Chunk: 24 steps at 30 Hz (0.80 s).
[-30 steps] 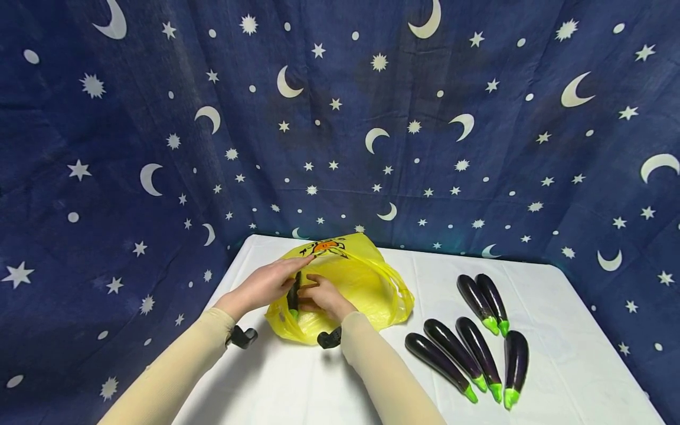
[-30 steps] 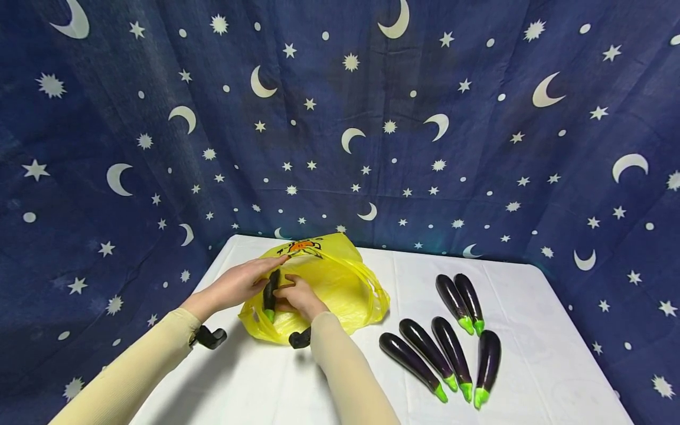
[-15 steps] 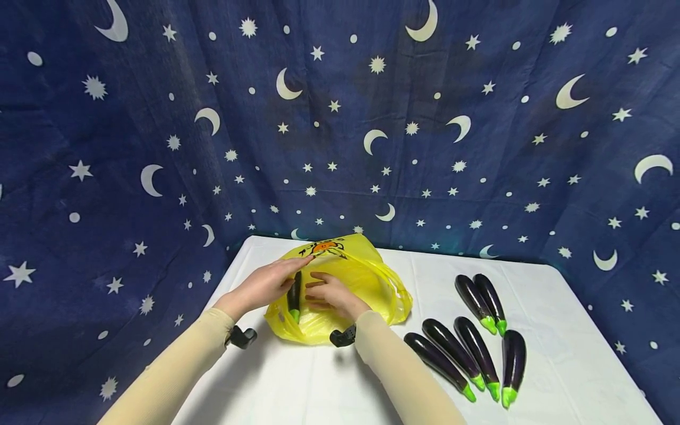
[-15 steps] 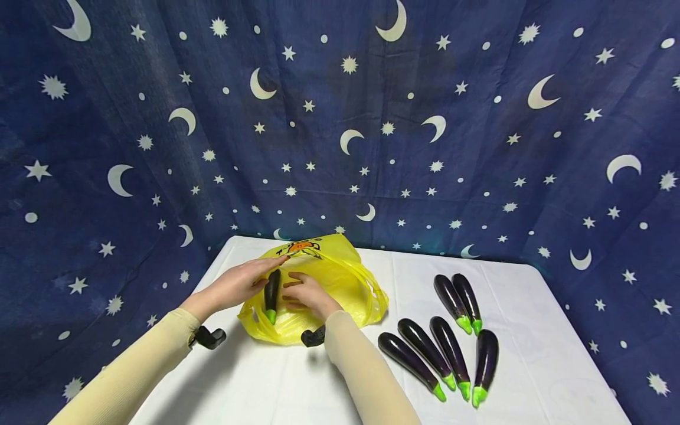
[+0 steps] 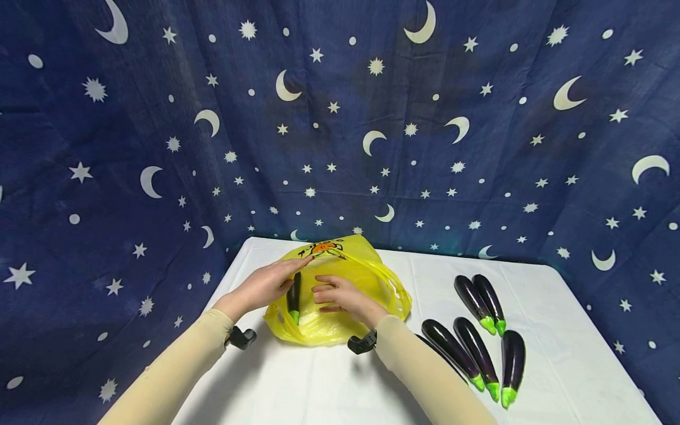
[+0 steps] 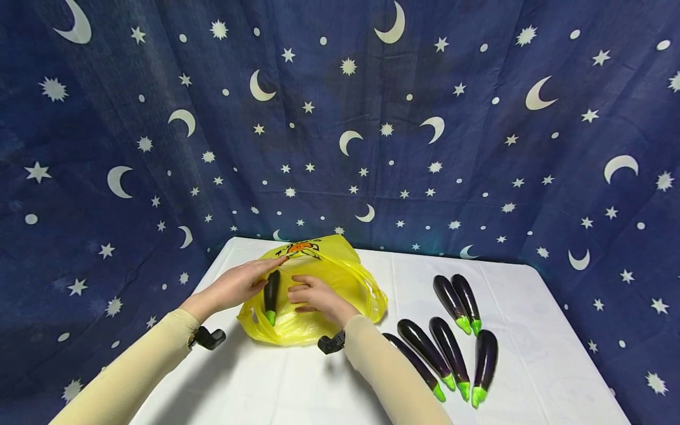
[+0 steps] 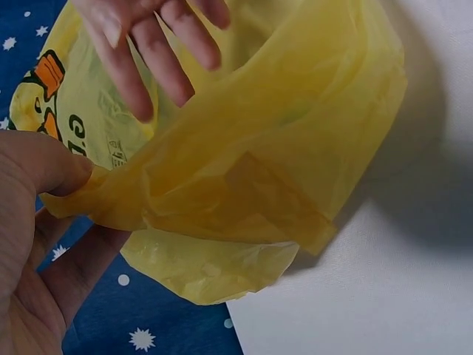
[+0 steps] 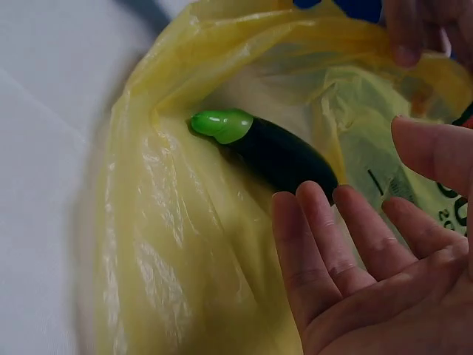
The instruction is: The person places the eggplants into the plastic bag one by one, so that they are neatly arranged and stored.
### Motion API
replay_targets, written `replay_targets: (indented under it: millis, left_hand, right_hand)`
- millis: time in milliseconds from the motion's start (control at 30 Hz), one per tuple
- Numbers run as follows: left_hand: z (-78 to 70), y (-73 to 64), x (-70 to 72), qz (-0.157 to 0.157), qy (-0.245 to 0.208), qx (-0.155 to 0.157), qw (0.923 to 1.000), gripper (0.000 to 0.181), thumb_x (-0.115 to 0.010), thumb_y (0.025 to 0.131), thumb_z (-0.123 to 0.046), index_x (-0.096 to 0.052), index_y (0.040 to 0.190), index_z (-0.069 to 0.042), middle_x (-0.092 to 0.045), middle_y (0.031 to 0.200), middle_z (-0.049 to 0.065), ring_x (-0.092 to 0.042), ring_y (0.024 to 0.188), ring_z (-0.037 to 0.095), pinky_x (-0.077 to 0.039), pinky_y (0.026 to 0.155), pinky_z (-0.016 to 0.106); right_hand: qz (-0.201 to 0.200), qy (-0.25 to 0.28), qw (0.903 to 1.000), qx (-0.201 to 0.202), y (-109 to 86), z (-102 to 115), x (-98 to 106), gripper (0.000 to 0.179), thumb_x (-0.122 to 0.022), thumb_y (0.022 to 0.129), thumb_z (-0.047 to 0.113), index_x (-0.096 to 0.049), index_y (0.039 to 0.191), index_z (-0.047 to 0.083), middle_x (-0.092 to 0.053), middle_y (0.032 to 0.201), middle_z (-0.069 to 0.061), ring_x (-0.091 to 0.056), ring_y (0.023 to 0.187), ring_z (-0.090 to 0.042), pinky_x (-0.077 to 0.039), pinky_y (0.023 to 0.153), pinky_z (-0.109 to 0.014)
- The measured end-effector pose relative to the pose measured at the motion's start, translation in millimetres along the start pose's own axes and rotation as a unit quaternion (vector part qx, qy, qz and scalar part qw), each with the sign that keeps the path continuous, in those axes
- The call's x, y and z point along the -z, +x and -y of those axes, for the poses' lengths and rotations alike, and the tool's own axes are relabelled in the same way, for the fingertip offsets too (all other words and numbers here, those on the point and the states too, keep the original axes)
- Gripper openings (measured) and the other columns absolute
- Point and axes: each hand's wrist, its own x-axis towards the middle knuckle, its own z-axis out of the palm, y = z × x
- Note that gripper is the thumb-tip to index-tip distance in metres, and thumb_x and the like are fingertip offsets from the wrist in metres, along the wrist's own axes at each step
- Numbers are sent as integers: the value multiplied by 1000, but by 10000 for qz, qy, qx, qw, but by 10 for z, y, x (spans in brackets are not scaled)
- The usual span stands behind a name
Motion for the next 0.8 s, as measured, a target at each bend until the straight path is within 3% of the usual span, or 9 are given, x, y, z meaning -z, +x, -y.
replay_targets:
  millis: [300,467,633,800]
  left_hand:
    - [26,30,-2,35,-201,97,9997,70,-59,96,4,-39,160,-17,-52,151,5,-51,136,27,-46,105,46]
    - [53,43,-11,89,-699,334,9970,70,-61,97,2,-40,160,-20,-49,155,3,-48,139,26,-44,108,47]
    - [72,45,-2,134,-1327,667,9888,70,-62,97,-1,-40,159,-23,-44,158,0,-43,143,24,-38,113,47]
    - [94,40,7,184,-1988,918,9756,69,-62,97,-2,-41,159,-26,-41,160,-2,-38,146,25,-34,116,49]
  right_hand:
    - [284,-34,9994,196,-297,118,83,65,-68,96,11,-41,155,5,-48,150,-26,-49,134,-45,-48,103,-52]
    - [401,-144,9989,174,-460,193,147,62,-66,99,11,-42,155,7,-53,147,-21,-56,128,-39,-48,103,-51]
    - [470,-272,9984,162,-615,254,240,58,-63,100,10,-43,155,8,-56,145,-15,-59,125,-36,-51,101,-47]
    - [502,-307,9980,211,-779,320,337,59,-64,100,12,-43,155,8,-53,147,-17,-57,128,-37,-50,101,-46]
